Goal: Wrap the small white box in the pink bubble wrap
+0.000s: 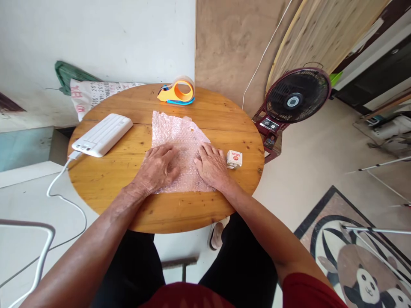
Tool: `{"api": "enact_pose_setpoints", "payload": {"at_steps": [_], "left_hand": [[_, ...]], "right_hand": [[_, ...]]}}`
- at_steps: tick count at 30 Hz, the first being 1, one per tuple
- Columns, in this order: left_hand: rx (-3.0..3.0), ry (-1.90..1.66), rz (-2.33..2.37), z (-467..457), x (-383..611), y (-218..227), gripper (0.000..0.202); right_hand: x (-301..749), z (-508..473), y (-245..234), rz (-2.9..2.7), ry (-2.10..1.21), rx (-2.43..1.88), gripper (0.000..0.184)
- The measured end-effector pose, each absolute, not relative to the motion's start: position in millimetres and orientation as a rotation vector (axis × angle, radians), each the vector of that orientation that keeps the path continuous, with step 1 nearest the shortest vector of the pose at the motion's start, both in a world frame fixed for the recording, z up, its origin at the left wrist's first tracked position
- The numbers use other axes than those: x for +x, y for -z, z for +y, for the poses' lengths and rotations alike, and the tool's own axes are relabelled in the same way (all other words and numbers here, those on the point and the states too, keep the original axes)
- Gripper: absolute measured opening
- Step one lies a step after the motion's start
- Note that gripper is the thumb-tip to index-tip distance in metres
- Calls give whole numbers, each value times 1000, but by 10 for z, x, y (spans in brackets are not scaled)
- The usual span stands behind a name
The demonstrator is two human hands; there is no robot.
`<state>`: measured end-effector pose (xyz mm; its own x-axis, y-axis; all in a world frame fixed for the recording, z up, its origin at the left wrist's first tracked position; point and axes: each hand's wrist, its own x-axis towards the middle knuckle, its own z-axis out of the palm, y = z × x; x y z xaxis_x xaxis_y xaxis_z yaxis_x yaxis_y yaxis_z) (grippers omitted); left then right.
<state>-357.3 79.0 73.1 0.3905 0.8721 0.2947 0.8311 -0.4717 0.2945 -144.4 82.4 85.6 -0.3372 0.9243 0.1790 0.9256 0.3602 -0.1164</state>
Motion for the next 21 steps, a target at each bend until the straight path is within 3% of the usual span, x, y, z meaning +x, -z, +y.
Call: {"api": "enact_pose_setpoints", "payload": {"at_steps": [7,12,21], "left_hand": [[2682,-668,1211,769,-3547,-753,49],[2684,-483,1209,777,-3508,-703,66],[2704,-483,1220,799,-3520,-675,66]], "right_hand": [[-1437,819,-864,-2399,-1,-1669,47],[-1429,819,-851,-2399,-10,-1654,47],[-1424,816,-869,-2389,3,-1635,45]]}}
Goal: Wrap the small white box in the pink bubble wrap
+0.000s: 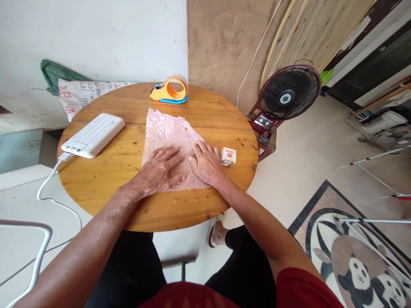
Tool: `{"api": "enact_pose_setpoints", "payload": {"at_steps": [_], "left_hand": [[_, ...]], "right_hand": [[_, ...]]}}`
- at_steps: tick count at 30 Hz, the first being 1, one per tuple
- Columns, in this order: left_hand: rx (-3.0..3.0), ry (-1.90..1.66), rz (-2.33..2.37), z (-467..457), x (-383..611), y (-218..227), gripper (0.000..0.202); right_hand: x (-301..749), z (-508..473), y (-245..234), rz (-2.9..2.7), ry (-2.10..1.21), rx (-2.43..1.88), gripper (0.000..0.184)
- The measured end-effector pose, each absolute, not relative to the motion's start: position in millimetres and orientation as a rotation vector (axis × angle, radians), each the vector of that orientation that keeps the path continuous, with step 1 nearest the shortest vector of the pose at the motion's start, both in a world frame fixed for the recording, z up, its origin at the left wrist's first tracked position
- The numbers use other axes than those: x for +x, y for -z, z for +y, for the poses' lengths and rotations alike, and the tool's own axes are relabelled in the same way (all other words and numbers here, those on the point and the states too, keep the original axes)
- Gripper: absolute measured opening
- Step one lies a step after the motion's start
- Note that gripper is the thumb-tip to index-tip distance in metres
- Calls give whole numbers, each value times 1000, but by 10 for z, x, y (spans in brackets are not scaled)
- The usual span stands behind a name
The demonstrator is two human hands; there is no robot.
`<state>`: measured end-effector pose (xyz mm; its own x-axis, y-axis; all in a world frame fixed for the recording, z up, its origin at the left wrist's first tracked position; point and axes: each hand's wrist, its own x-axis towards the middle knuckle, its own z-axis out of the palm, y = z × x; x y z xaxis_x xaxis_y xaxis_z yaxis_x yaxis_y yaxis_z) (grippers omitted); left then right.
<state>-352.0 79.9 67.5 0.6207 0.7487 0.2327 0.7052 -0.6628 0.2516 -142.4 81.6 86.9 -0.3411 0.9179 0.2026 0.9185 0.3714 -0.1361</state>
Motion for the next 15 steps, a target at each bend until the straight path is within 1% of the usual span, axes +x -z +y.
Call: {"api": "enact_pose_setpoints", "payload": {"at_steps": [7,15], "left_hand": [[2719,-486,1219,803,-3526,-658,67],[2692,-394,1241,784,-3509,-728,71]], "right_hand": [[-1422,815,-841,-2393,76,-1688,51],[-1425,815,-871,-2400,24,-1701,51]]}}
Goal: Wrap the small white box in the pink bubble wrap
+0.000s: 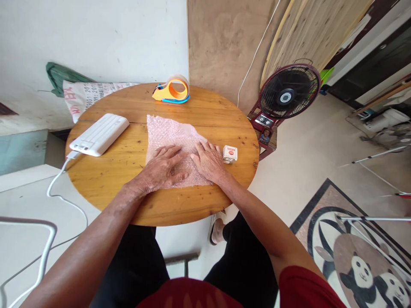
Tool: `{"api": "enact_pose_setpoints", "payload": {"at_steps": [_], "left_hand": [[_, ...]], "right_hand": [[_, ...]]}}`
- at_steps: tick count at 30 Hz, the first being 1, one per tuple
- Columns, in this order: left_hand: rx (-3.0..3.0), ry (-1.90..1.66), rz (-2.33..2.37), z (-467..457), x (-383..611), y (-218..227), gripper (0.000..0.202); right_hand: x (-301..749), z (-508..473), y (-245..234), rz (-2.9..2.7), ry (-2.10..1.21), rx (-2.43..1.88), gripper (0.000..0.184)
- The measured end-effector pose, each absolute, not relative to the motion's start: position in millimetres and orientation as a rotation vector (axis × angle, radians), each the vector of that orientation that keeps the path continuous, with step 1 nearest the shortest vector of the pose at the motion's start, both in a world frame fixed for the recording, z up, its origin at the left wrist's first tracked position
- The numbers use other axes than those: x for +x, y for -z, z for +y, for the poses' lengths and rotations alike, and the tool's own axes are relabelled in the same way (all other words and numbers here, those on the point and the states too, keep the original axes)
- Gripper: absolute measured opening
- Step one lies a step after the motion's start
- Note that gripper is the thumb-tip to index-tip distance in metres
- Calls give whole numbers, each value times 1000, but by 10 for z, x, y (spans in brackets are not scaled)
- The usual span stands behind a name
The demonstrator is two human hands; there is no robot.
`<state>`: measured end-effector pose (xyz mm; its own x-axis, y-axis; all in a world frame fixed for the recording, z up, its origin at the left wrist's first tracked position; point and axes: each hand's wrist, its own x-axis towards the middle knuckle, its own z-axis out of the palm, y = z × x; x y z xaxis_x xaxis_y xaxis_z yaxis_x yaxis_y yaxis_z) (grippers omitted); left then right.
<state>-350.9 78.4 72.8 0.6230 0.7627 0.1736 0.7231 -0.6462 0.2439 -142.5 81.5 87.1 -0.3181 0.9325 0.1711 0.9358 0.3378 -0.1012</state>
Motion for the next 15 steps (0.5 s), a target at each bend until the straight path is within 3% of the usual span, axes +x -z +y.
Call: {"api": "enact_pose_setpoints", "payload": {"at_steps": [15], "left_hand": [[2609,-437,1199,765,-3524,-775,61]], "right_hand": [[-1430,791,-1058,-2473,-102,-1666,49]]}}
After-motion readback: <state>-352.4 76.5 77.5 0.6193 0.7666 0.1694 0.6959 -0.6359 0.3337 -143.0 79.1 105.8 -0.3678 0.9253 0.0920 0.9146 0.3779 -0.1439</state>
